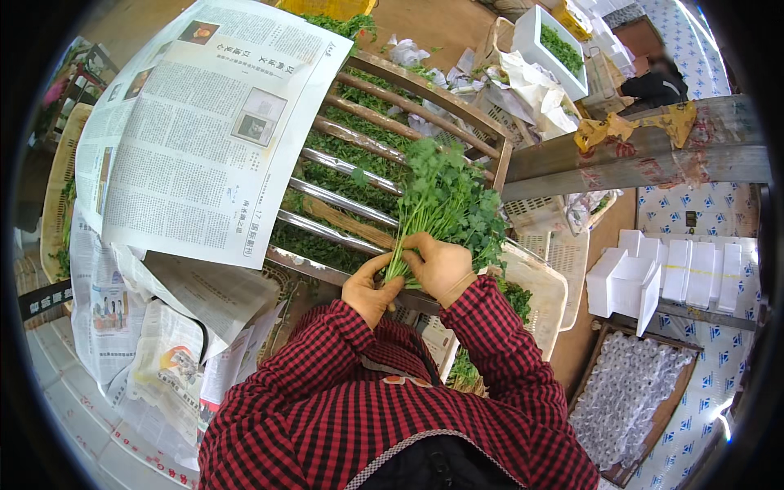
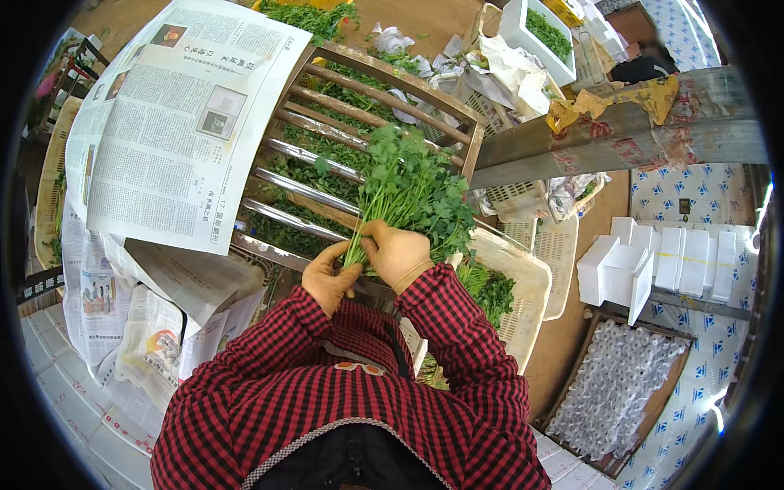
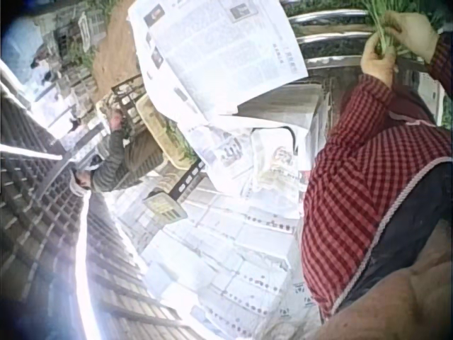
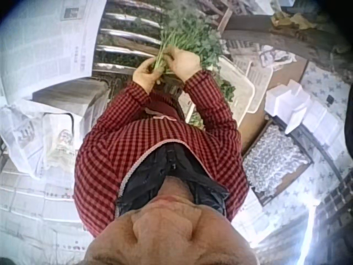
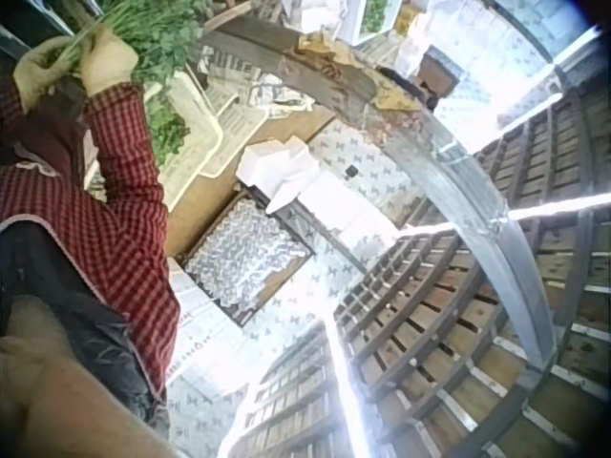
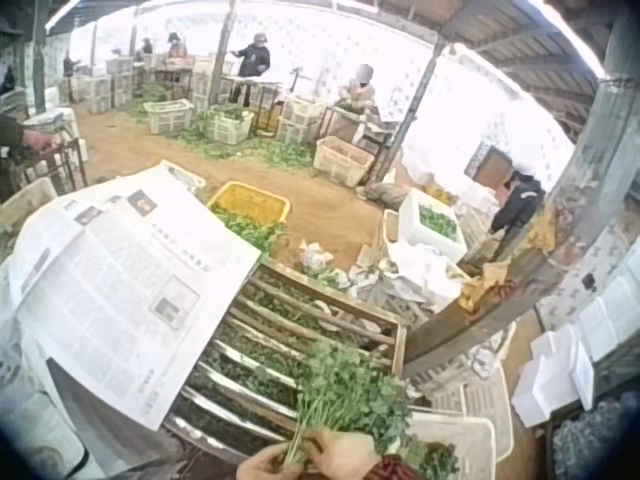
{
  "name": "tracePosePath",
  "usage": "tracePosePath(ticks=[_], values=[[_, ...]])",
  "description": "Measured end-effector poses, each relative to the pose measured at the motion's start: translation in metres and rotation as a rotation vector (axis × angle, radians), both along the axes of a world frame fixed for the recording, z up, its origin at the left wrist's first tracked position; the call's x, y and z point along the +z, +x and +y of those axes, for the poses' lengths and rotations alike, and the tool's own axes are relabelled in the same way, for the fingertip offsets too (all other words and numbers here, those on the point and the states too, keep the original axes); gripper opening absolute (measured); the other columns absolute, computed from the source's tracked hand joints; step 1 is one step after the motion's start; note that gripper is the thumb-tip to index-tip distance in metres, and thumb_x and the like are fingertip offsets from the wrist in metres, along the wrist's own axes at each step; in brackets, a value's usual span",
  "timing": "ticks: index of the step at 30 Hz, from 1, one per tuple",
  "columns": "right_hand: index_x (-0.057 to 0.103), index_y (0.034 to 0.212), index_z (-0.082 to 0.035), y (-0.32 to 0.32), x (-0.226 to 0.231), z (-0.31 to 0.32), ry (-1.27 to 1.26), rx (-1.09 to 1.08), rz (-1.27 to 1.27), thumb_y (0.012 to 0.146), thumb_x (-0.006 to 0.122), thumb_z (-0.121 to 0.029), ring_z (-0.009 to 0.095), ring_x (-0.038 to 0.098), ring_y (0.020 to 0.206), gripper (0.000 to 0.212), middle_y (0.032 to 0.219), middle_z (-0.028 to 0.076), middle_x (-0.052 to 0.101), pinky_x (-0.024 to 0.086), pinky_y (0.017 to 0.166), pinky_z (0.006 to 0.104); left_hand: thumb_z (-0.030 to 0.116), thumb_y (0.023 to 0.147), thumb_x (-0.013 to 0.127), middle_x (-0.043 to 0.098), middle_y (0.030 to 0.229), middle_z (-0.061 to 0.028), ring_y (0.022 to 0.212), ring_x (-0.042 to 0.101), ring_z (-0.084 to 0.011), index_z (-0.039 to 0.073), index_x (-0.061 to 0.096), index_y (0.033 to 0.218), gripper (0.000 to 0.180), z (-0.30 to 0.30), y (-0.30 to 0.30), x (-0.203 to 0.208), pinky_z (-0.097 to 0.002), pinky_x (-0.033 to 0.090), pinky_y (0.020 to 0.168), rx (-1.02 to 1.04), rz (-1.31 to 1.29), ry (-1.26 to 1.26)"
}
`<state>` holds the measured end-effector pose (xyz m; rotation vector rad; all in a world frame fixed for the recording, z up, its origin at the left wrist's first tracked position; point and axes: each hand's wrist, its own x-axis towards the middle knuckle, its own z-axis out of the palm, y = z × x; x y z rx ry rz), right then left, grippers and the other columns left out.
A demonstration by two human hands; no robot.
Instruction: The person gathers small bunches of green herbs from a large crate, aligns the stems on a metal frame, and secures each bunch with a rubber band before placing them into a separate container.
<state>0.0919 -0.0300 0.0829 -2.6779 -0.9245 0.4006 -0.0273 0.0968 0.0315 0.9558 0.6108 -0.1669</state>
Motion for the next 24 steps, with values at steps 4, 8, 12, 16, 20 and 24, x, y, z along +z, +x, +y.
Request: tracePosePath(ticks=[4,8,12,16,20,24], values=[[0.063,0.103,-0.010,-0.023,-0.001,-0.007,0.113,0.041,-0.089,0.095,0.068,-0.021,0.030,0.068,0.058,0.015,0.068,0.012,0.068,0.053,0.053,0.0395,0.003,0.094,0.071,0.069,0.092,-0.0027,0.057,0.056,-0.0062,0.002,0.057,0.140,0.048,0.000,0.000,-0.003,-0.0224,0.048,0.050,-0.009,-0.031,-0.007],[0.069,0.101,-0.009,-0.051,0.063,-0.007,0.289,0.080,0.999,0.096,0.067,-0.022,0.023,0.069,0.070,0.014,0.082,0.011,0.071,0.056,0.068,0.0353,0.001,0.094,0.070,0.071,0.097,-0.0046,0.059,0.058,-0.0066,-0.001,0.053,0.142,0.050,-0.009,0.001,-0.017,-0.0216,0.049,0.053,0.048,-0.068,-0.057],[0.070,0.116,-0.009,0.003,0.120,0.015,0.610,-0.099,1.078,0.097,0.069,-0.027,0.019,0.071,0.074,0.026,0.084,0.009,0.072,0.056,0.069,0.0364,0.004,0.096,0.070,0.070,0.095,-0.0034,0.058,0.056,-0.0053,0.000,0.053,0.142,0.050,-0.006,-0.004,-0.018,-0.0216,0.048,0.051,0.072,-0.102,-0.028],[0.069,0.121,-0.009,0.041,0.050,0.026,0.029,-0.334,0.229,0.089,0.071,-0.059,0.024,0.073,0.068,0.060,0.087,0.013,0.074,0.057,0.060,0.0352,0.003,0.094,0.071,0.068,0.094,-0.0044,0.057,0.055,-0.0071,-0.002,0.053,0.140,0.050,-0.005,0.003,0.002,-0.0219,0.046,0.050,-0.047,-0.010,0.089],[0.073,0.103,-0.010,0.019,0.015,0.050,-0.290,-0.194,0.045,0.090,0.069,-0.046,0.033,0.073,0.076,0.039,0.078,0.013,0.073,0.057,0.069,0.0448,0.004,0.093,0.073,0.067,0.089,-0.0021,0.057,0.055,-0.0071,-0.001,0.054,0.140,0.051,-0.005,-0.001,-0.011,-0.0227,0.046,0.051,-0.058,-0.017,0.139],[0.071,0.095,-0.009,-0.042,0.035,0.058,-0.145,0.070,-0.016,0.088,0.070,-0.031,0.032,0.068,0.060,0.023,0.069,0.013,0.068,0.054,0.056,0.0426,-0.015,0.076,0.076,0.069,0.120,-0.0177,0.098,0.070,-0.0251,-0.004,0.056,0.137,0.065,-0.009,-0.002,-0.025,-0.0346,0.058,0.084,0.368,-0.140,-0.617]])
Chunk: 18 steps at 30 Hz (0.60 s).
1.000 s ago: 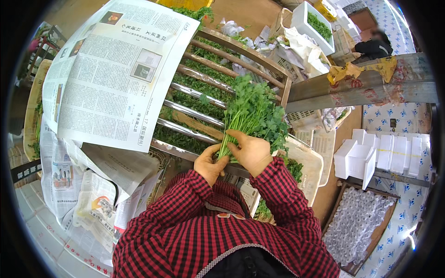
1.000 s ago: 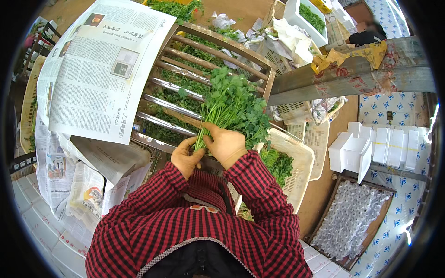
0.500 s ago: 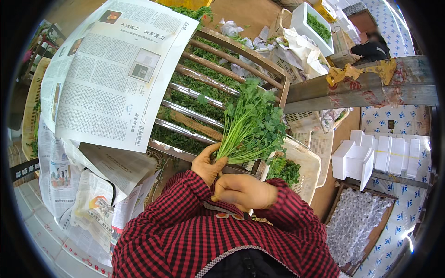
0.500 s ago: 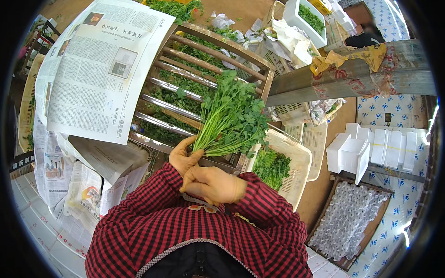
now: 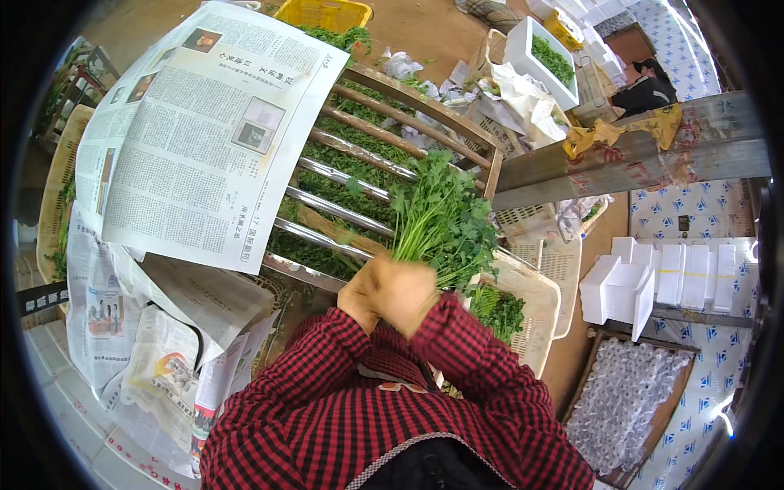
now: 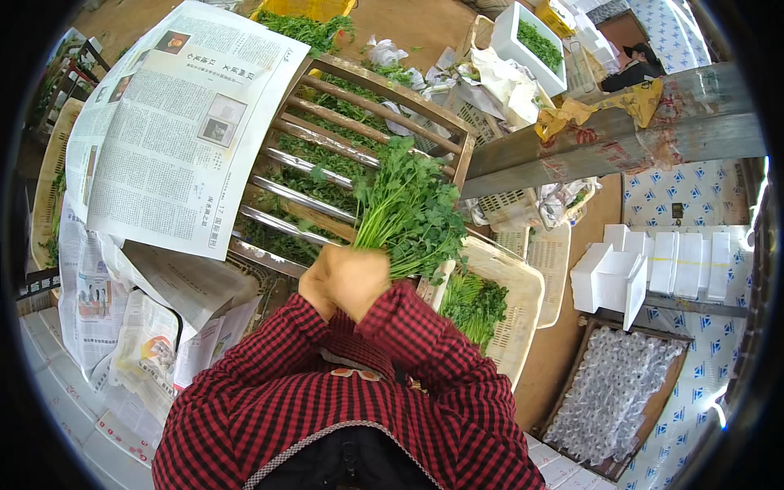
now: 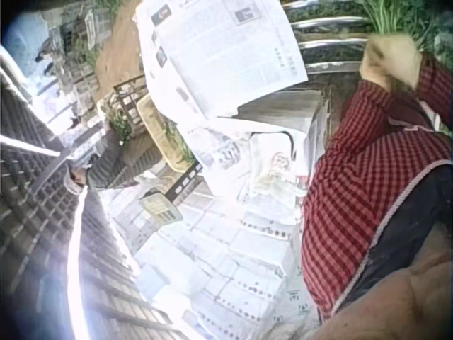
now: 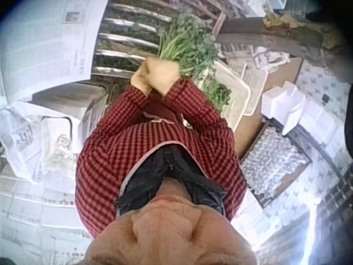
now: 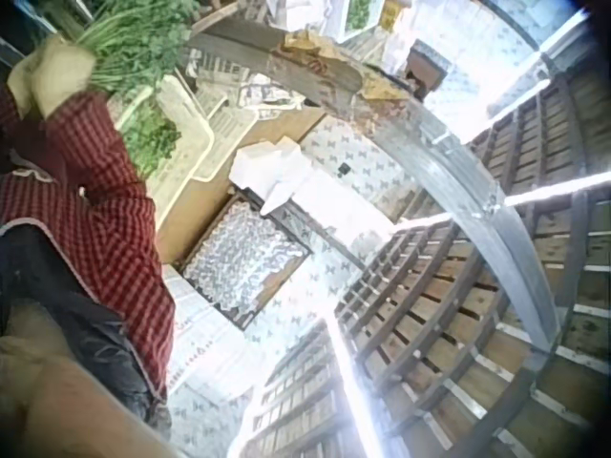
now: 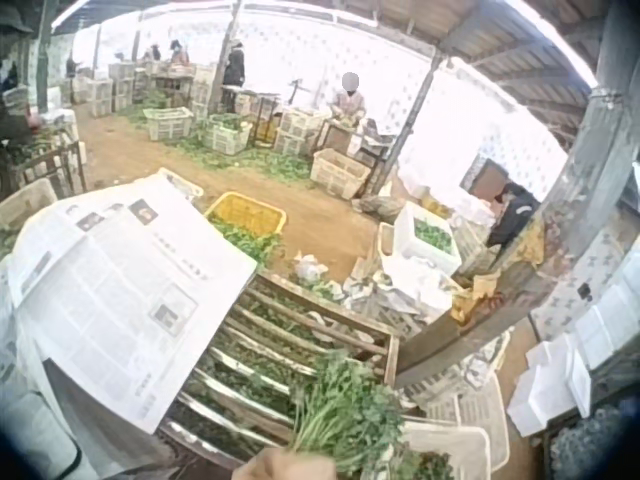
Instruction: The person gathers small bunches of green herbs from a large crate, aligns the stems on a metal frame, and secures each bunch with a rubber band before placing them into a separate container.
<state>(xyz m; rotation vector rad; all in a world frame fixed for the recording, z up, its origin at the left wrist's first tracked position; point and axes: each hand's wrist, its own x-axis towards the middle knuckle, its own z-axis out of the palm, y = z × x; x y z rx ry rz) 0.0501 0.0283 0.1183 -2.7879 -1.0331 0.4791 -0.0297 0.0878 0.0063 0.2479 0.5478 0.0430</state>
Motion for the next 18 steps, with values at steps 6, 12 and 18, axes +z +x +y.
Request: tracePosePath(ticks=[6,12,18], values=[[0.067,0.105,-0.001,0.000,0.076,-0.025,1.232,-0.112,1.131,0.096,0.060,0.000,0.012,0.063,0.057,0.012,0.072,0.006,0.068,0.050,0.053,0.0248,0.001,0.095,0.069,0.070,0.104,-0.0096,0.081,0.066,-0.0161,-0.002,0.050,0.143,0.052,-0.003,-0.001,-0.005,-0.0272,0.056,0.071,-0.183,-0.012,0.443],[0.057,0.143,-0.012,0.040,0.042,-0.043,0.322,-0.416,0.555,0.093,0.075,-0.028,0.010,0.065,0.063,0.056,0.075,0.006,0.068,0.052,0.056,0.0245,-0.001,0.097,0.066,0.069,0.095,-0.0072,0.061,0.058,-0.0084,-0.002,0.049,0.145,0.051,0.005,0.003,0.012,-0.0229,0.047,0.052,-0.411,0.075,0.744],[0.063,0.134,-0.018,0.008,-0.003,-0.028,-0.139,-0.128,0.185,0.088,0.067,-0.057,0.034,0.073,0.079,0.060,0.084,0.014,0.074,0.058,0.068,0.0455,-0.007,0.090,0.067,0.066,0.102,-0.0088,0.073,0.061,-0.0152,0.001,0.045,0.149,0.064,0.006,-0.005,-0.017,-0.0296,0.051,0.062,-0.345,0.007,0.645]])
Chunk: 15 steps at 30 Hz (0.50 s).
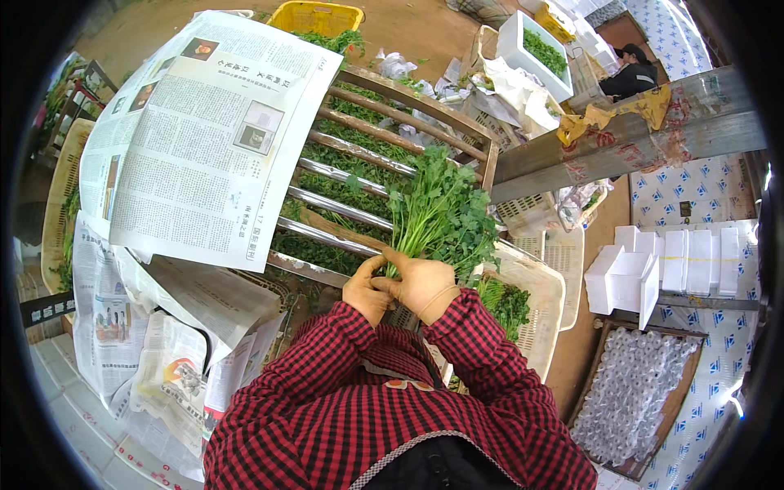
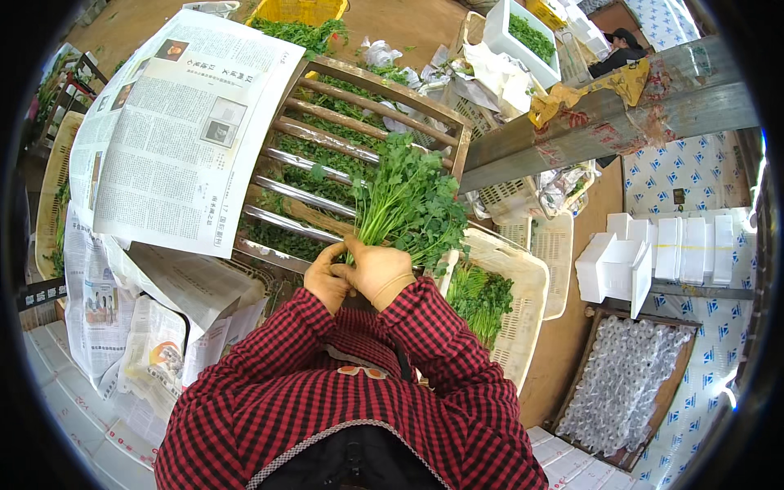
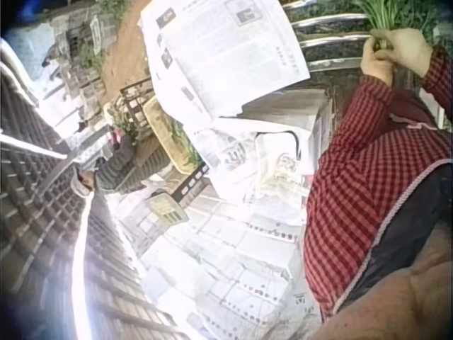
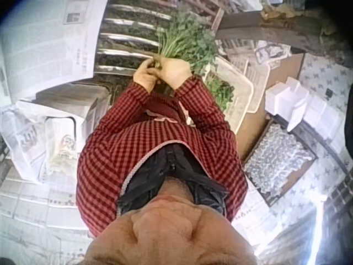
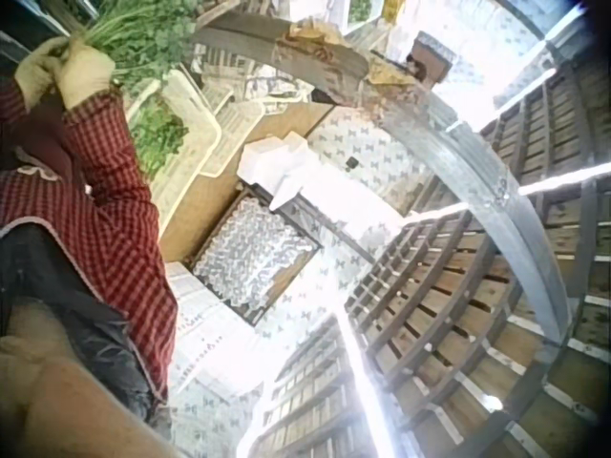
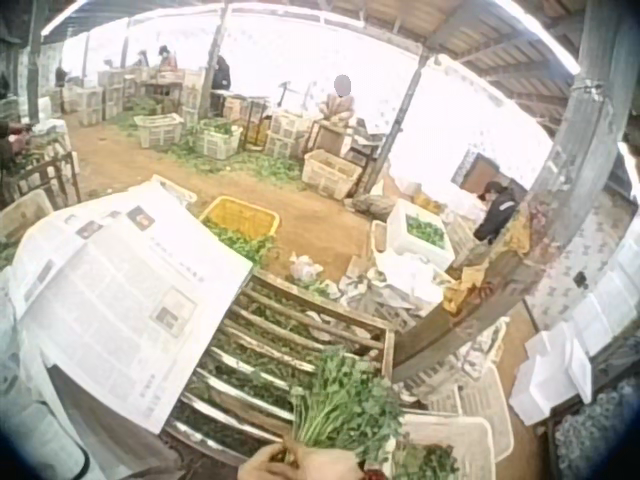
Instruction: The person gathers small bunches of green herbs from a large crate, aligns the stems on a metal frame, and secures each bunch with a rubber band before placing them into a separate container.
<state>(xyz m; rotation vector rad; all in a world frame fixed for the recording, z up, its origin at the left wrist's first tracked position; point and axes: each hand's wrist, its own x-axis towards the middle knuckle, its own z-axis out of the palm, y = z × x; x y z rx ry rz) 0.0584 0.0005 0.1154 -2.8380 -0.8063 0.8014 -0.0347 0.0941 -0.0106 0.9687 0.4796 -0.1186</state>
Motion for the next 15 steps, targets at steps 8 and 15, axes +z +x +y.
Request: tracePosePath(ticks=[8,15], values=[[0.074,0.102,-0.016,-0.009,-0.030,-0.009,0.066,0.183,-0.197,0.095,0.062,-0.032,0.031,0.070,0.065,0.021,0.074,0.010,0.071,0.056,0.059,0.0434,0.003,0.080,0.083,0.066,0.119,-0.0131,0.101,0.065,-0.0192,0.022,0.024,0.164,0.104,0.003,0.006,0.020,-0.0314,0.054,0.090,-0.199,0.069,0.423],[0.066,0.111,-0.003,0.009,0.048,-0.019,0.959,-0.504,0.844,0.101,0.057,-0.023,0.015,0.060,0.054,0.024,0.067,0.004,0.063,0.050,0.051,0.0268,0.008,0.085,0.080,0.070,0.116,-0.0128,0.097,0.068,-0.0185,0.019,0.015,0.165,0.104,0.010,0.005,0.021,-0.0325,0.055,0.090,-0.172,-0.008,0.295]])
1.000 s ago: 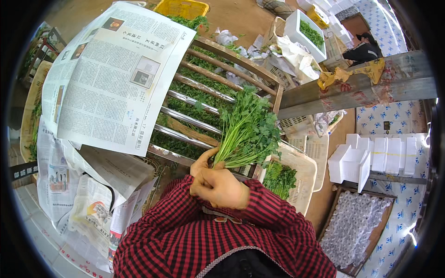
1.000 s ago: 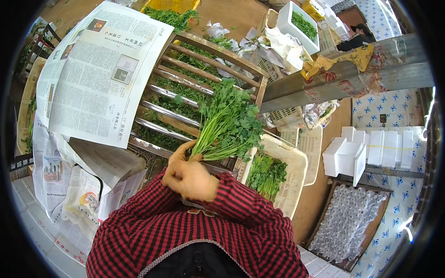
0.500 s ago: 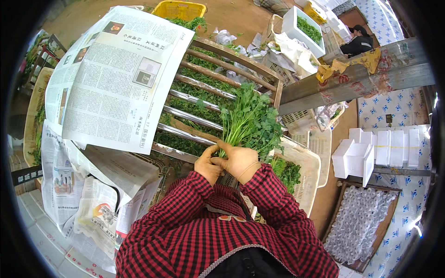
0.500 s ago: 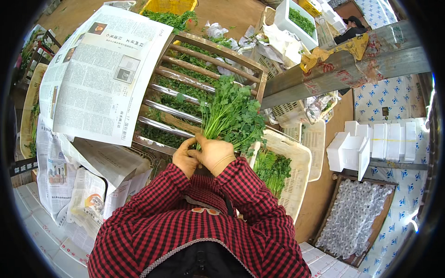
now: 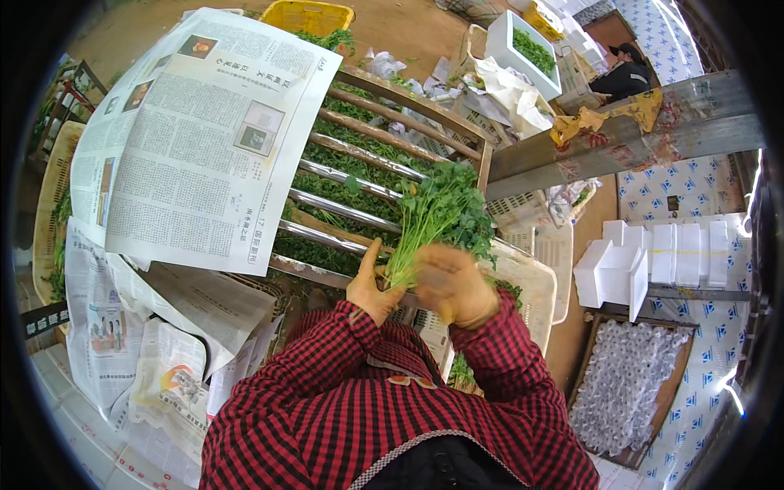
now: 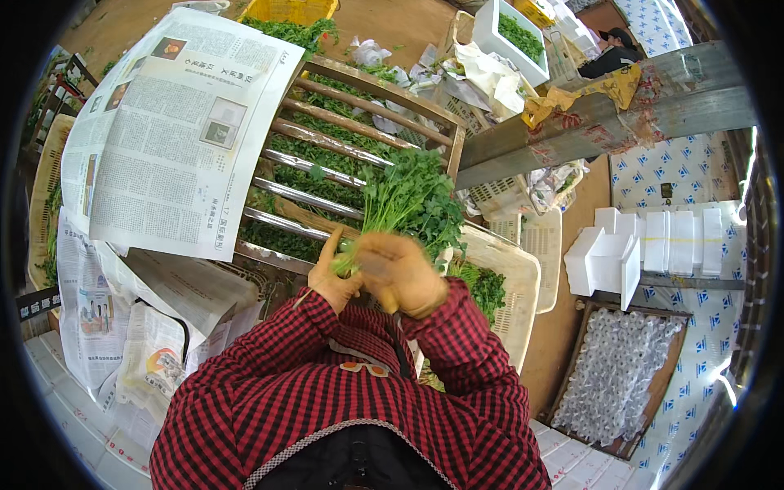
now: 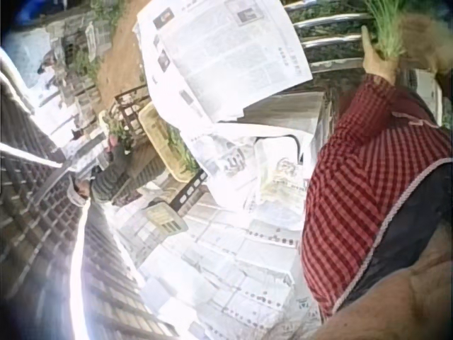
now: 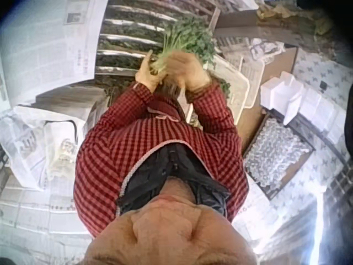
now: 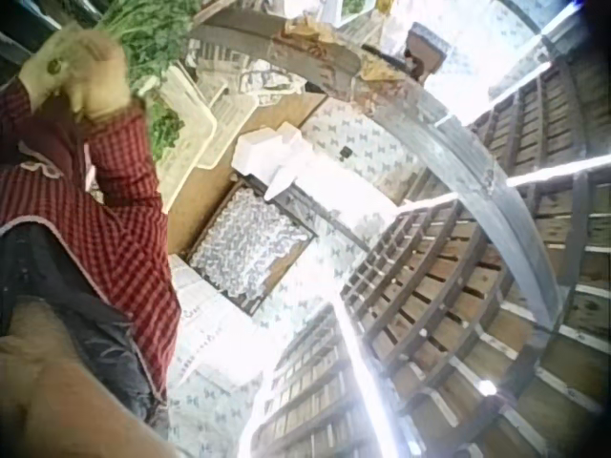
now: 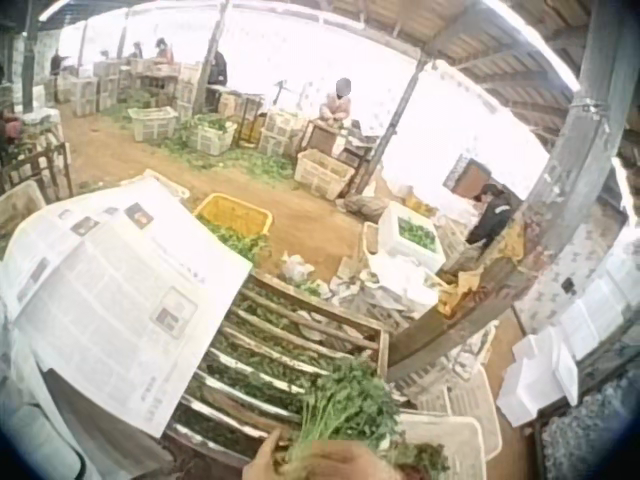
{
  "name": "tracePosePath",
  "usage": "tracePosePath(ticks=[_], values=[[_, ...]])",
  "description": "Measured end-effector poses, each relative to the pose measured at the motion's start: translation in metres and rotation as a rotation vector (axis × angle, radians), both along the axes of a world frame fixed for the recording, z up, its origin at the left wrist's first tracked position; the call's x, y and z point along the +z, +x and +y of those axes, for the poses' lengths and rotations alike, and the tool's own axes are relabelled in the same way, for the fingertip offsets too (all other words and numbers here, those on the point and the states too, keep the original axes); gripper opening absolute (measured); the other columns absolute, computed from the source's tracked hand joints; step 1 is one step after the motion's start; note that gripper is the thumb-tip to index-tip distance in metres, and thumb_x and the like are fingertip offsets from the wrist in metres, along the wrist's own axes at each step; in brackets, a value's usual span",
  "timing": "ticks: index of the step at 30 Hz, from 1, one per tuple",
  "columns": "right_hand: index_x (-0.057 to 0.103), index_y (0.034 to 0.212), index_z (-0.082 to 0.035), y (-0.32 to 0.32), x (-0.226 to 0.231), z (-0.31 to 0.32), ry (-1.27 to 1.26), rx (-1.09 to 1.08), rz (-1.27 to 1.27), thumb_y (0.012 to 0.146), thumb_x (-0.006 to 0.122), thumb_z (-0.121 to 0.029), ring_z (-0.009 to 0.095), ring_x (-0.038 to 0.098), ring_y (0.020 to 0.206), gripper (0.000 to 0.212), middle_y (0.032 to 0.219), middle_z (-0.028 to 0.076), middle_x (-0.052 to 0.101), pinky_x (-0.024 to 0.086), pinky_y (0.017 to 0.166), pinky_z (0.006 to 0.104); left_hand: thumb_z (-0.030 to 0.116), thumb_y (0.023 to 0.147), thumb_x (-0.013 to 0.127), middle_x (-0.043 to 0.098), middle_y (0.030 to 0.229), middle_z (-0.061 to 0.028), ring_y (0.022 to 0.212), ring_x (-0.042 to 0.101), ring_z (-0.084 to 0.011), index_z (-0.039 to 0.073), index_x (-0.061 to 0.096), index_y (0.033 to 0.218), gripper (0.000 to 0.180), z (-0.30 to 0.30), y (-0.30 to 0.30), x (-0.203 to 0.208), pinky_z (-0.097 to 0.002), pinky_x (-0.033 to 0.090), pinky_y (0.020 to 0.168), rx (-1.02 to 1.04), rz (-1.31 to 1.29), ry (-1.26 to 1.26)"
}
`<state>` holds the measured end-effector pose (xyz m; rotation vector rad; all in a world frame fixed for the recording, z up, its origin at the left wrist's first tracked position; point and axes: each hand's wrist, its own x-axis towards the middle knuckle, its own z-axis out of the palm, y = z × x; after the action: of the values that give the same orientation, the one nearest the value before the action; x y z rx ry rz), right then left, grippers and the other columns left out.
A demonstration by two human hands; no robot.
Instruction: The person gathers small bunches of green herbs from a large crate, aligns the stems on a metal frame, and secures each bunch with a rubber band before placing them into a separate container.
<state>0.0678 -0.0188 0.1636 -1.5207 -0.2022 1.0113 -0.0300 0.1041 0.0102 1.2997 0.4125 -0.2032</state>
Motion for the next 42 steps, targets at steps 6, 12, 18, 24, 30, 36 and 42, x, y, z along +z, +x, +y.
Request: tracePosePath(ticks=[6,12,18,24,30,36,42], values=[[0.055,0.143,-0.010,0.022,-0.004,0.019,-0.658,0.381,-0.795,0.099,0.062,-0.035,0.021,0.070,0.070,0.050,0.080,0.012,0.068,0.056,0.061,0.0349,0.012,0.085,0.081,0.073,0.109,-0.0138,0.087,0.070,-0.0190,0.018,0.015,0.165,0.105,0.001,0.003,0.012,-0.0336,0.058,0.079,-0.047,0.008,0.168],[0.070,0.101,-0.011,-0.027,-0.078,0.027,-0.867,0.713,-1.116,0.096,0.062,-0.037,0.030,0.070,0.065,0.028,0.076,0.012,0.071,0.057,0.059,0.0426,0.009,0.085,0.073,0.073,0.104,-0.0232,0.096,0.073,-0.0366,0.020,0.021,0.164,0.096,0.005,-0.009,-0.007,-0.0394,0.056,0.083,0.069,-0.095,0.305],[0.059,0.122,-0.001,0.037,0.010,0.036,0.201,0.049,-0.127,0.103,0.064,-0.032,0.014,0.068,0.092,0.037,0.107,0.009,0.068,0.055,0.079,0.0300,0.008,0.096,0.069,0.069,0.115,-0.0131,0.074,0.068,-0.0149,0.011,0.030,0.160,0.075,0.001,0.003,0.032,-0.0289,0.056,0.059,0.039,0.010,0.003],[0.023,0.163,-0.016,0.048,0.005,0.009,-0.555,0.605,-1.204,0.077,0.083,-0.044,0.042,0.032,0.150,0.109,0.163,0.021,0.033,0.030,0.122,0.0502,0.014,0.098,0.068,0.070,0.098,-0.0102,0.064,0.067,-0.0139,-0.004,0.052,0.140,0.048,0.001,-0.006,0.002,-0.0279,0.055,0.053,0.125,0.015,-0.007],[0.031,0.160,-0.033,-0.020,-0.081,-0.029,-0.501,0.749,-1.448,0.082,0.077,-0.041,0.038,0.025,0.154,0.090,0.164,0.008,0.035,0.010,0.126,0.0628,0.014,0.106,0.049,0.066,0.071,-0.0081,0.049,0.055,-0.0155,0.005,0.066,0.107,0.020,0.000,0.010,-0.007,-0.0300,0.039,0.043,0.044,0.079,-0.294],[0.036,0.157,-0.036,-0.008,-0.094,-0.019,-0.458,0.796,-1.357,0.082,0.077,-0.040,0.035,0.029,0.152,0.086,0.153,0.006,0.050,0.009,0.127,0.0627,0.025,0.105,0.053,0.063,0.069,-0.0077,0.049,0.053,-0.0159,0.004,0.063,0.104,0.023,0.001,0.001,0.002,-0.0324,0.036,0.044,-0.034,0.218,-0.181],[0.055,0.145,-0.029,0.007,-0.102,-0.009,-0.373,0.745,-1.370,0.075,0.078,-0.020,0.029,0.049,0.139,0.074,0.132,0.006,0.064,0.019,0.127,0.0554,0.026,0.110,0.045,0.069,0.085,-0.0109,0.052,0.059,-0.0168,-0.001,0.060,0.117,0.032,-0.007,-0.013,0.045,-0.0283,0.046,0.044,0.066,0.314,-0.202]])
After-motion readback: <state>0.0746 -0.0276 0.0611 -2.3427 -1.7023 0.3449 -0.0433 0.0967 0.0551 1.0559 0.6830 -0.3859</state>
